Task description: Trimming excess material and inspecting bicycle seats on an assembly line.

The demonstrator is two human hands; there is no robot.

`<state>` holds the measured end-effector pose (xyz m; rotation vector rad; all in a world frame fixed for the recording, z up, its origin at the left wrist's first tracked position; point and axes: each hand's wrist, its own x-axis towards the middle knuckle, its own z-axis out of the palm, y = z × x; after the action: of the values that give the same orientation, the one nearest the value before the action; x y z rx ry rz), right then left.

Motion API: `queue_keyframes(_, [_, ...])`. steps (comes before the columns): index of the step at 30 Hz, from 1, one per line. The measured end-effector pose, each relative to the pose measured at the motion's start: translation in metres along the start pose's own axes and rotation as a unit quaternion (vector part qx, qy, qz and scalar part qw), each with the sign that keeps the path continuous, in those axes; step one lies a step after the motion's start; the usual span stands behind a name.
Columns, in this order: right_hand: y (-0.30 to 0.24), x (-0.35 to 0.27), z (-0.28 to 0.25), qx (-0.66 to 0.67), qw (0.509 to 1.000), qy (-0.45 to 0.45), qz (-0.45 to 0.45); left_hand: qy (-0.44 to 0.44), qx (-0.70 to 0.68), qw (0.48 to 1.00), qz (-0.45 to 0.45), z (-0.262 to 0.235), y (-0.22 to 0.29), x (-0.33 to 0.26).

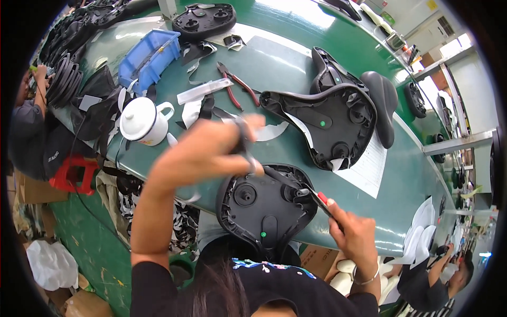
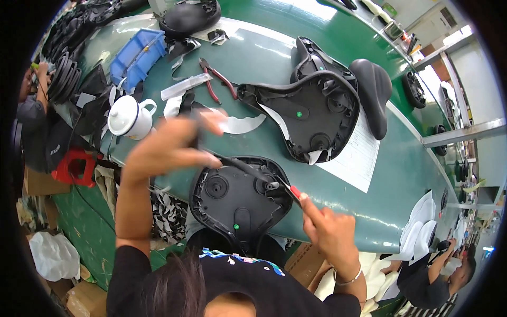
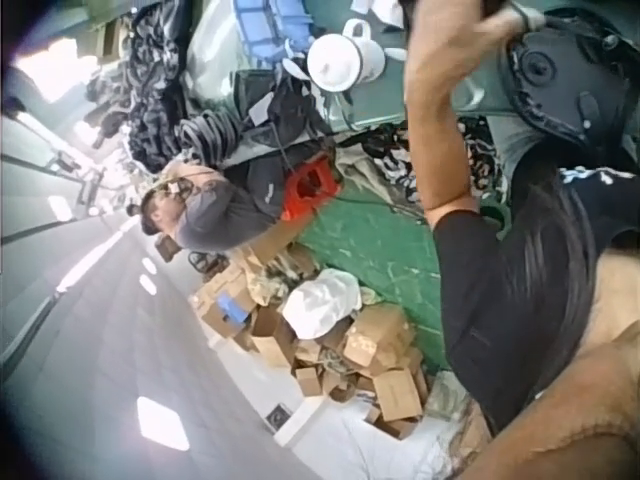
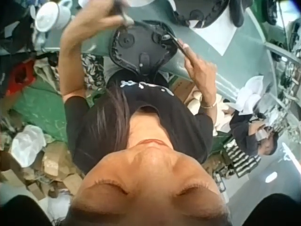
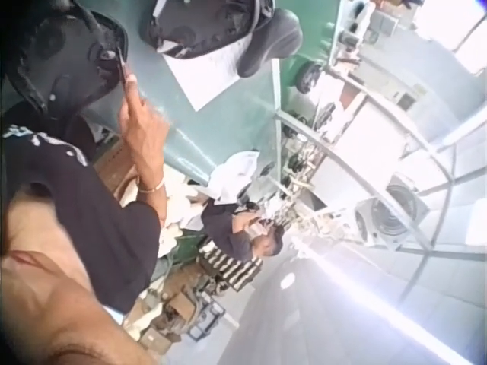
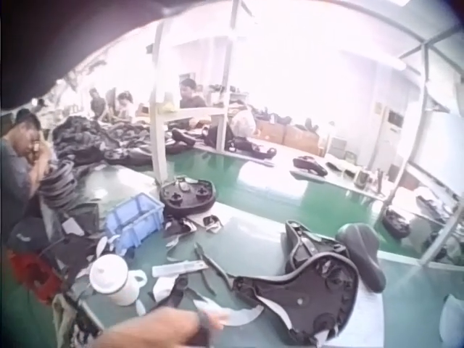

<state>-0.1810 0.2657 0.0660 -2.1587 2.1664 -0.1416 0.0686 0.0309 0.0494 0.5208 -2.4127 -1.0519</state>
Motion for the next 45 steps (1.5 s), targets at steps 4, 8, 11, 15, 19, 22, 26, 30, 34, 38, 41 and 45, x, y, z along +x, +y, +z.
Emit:
queue_keyframes(4, [0.019, 0.011, 0.002, 0.105, 0.994, -0.023, 0.002, -0.131, 0.275, 0.945, 0.118, 0.045, 0.005, 0.027])
queue_keyframes(8, [0.02, -0.005, 0.015, 0.024, 0.999, 0.007, -0.037, -0.241, -0.46, 0.854, -0.032, 0.076, 0.007, 0.05])
queue_keyframes(11, [0.011, -0.034, 0.026, 0.026, 0.999, 0.024, 0.028, 0.035, -0.58, 0.811, -0.069, 0.074, 0.017, 0.066])
queue_keyframes(15, [-0.019, -0.068, 0.038, 0.206, 0.966, 0.054, 0.147, 0.39, -0.585, 0.71, 0.043, 0.044, 0.024, 0.072])
queue_keyframes(19, [-0.045, -0.078, 0.04, 0.394, 0.876, 0.048, 0.274, 0.818, 0.004, 0.571, 0.065, 0.01, 0.048, 0.049])
queue_keyframes(22, [-0.02, -0.077, 0.064, 0.405, 0.861, 0.143, 0.273, 0.492, -0.177, 0.852, -0.016, 0.041, 0.002, 0.022])
queue_keyframes(26, [0.029, -0.031, 0.056, 0.407, 0.808, 0.276, 0.324, -0.1, -0.028, 0.977, -0.189, 0.076, -0.029, -0.008])
queue_keyframes(30, [0.081, 0.032, 0.056, 0.412, 0.814, 0.334, 0.237, 0.097, -0.172, 0.947, -0.253, 0.033, -0.048, 0.007])
queue_keyframes(34, [0.101, 0.085, 0.059, 0.456, 0.795, 0.327, 0.231, 0.34, -0.383, 0.823, -0.244, 0.028, -0.008, 0.064])
queue_keyframes(38, [0.098, 0.086, 0.073, 0.469, 0.787, 0.327, 0.23, -0.311, -0.087, 0.941, 0.099, 0.053, 0.017, 0.021])
queue_keyframes(41, [0.065, 0.056, 0.082, 0.603, 0.664, 0.346, 0.277, -0.392, -0.004, 0.915, 0.098, 0.064, 0.022, -0.02])
queue_keyframes(45, [-0.001, 0.007, 0.098, 0.635, 0.646, 0.272, 0.325, 0.099, -0.395, 0.874, -0.264, 0.098, 0.004, -0.038])
